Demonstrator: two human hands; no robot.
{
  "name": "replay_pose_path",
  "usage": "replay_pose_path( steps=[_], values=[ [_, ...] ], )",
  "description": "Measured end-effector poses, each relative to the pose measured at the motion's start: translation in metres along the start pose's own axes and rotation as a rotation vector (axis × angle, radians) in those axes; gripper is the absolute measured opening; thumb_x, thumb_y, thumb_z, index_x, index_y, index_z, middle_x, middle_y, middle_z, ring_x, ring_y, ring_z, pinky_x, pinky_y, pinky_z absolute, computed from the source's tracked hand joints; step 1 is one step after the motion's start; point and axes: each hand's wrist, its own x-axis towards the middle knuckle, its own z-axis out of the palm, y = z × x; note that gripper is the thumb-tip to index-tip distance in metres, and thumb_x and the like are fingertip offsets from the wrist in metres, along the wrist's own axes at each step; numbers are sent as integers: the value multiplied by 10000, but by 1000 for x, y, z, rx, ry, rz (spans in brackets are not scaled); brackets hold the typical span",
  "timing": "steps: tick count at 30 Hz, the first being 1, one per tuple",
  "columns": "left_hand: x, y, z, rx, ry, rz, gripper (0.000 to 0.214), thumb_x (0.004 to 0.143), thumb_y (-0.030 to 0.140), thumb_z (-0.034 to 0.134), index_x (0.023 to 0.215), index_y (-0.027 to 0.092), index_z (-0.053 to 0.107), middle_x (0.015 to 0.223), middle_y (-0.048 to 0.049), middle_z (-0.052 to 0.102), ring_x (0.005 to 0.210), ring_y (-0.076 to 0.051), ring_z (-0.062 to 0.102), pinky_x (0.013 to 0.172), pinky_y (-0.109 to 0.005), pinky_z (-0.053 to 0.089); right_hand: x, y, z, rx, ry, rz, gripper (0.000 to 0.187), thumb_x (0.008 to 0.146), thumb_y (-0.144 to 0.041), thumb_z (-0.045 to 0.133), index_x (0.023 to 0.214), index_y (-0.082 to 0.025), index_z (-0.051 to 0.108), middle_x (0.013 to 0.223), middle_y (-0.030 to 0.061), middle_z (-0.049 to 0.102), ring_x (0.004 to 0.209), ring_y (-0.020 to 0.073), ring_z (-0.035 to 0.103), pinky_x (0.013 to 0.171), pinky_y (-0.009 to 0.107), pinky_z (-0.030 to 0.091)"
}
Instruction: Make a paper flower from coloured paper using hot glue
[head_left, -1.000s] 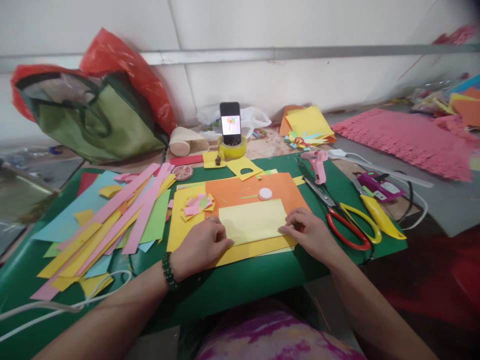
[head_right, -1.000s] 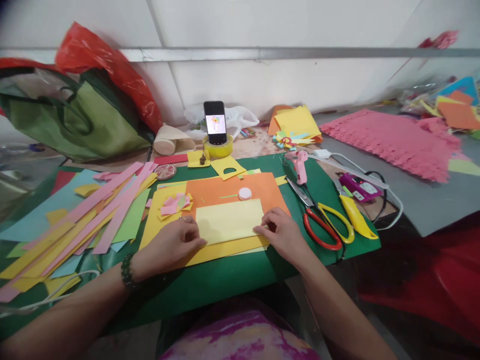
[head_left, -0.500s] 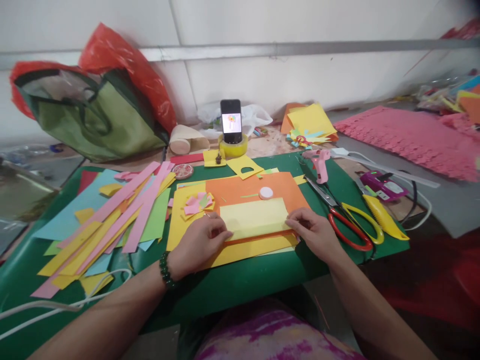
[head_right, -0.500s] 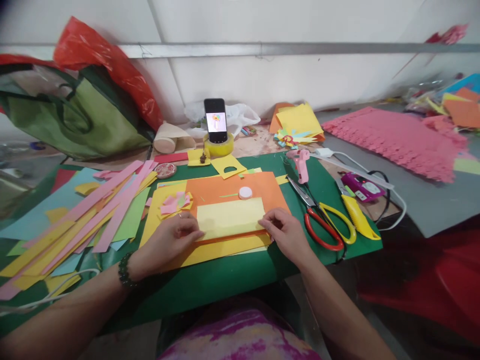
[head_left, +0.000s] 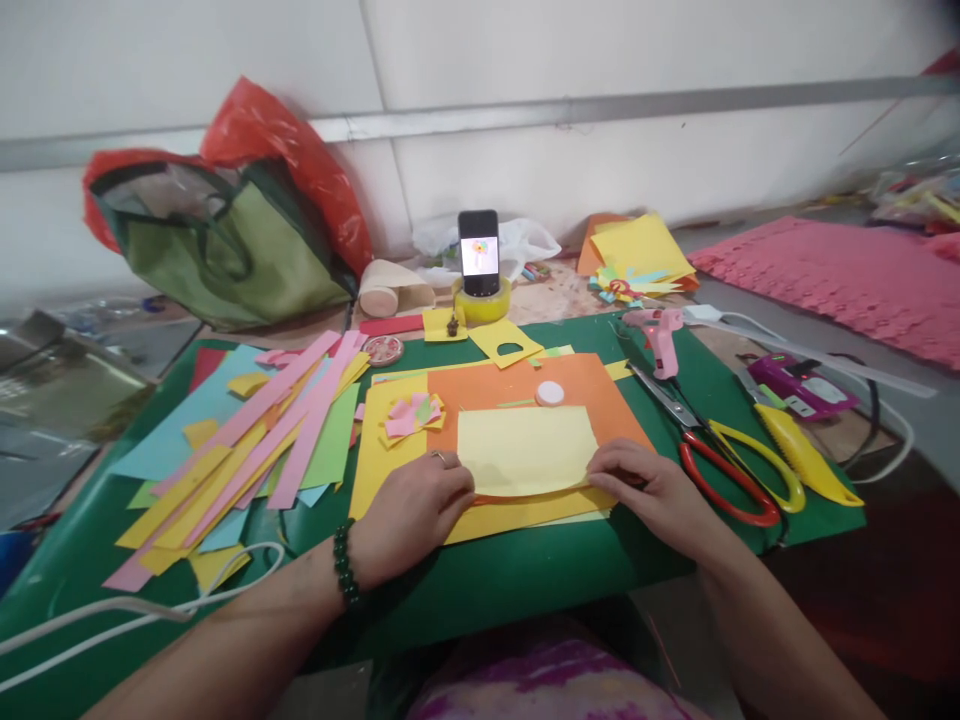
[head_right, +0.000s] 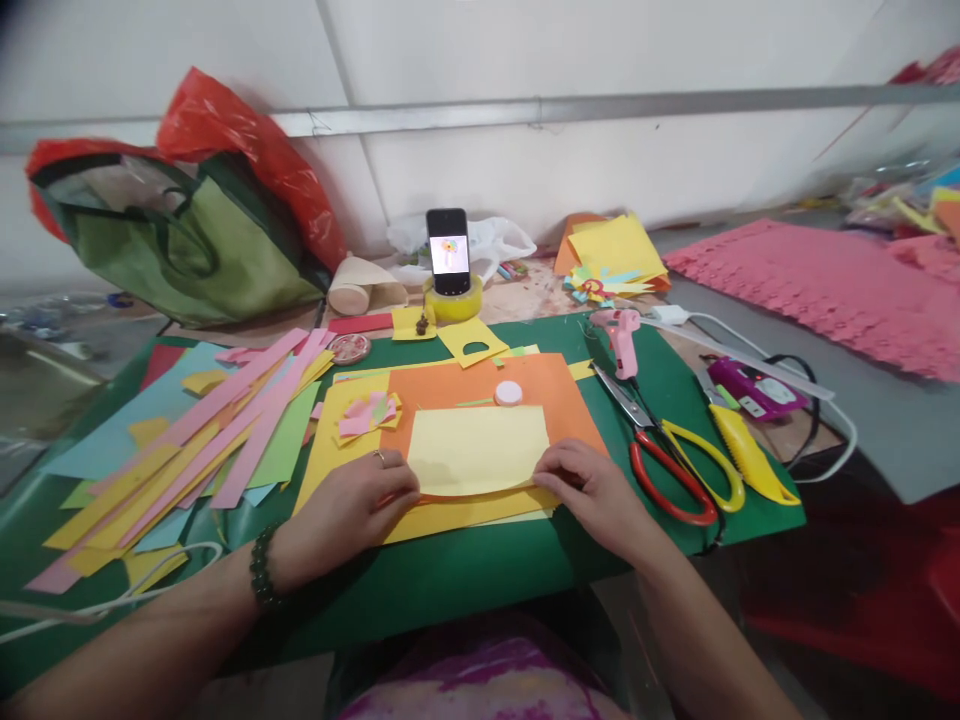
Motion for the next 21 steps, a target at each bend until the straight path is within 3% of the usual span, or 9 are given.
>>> replay_pose_path(
  steps=[4,10,21],
  values=[
    [4,-4,-1,-175,-33,-81,249,911,271,462,761,179,639,800,-36,638,759,-165,575,677,-273,411,-1,-3,-1,-16,-12,66,326,868,-463,544,713,-203,664,804,61,629,789,194,605,704,308,485],
    [7,-4,0,-206,-49,-222,225,894,293,458,768,175,602,780,-45,640,750,-190,570,657,-291,396,-1,-4,5,-84,68,163,271,828,-381,578,625,-203,585,741,36,580,679,167,555,591,289,428],
    [9,1,3,16,-101,-232,272,951,283,376,781,168,554,794,-55,615,773,-206,571,686,-311,402,-1,-5,8,-104,93,153,221,814,-301,579,620,-197,551,741,28,564,681,153,534,594,280,420]
  ],
)
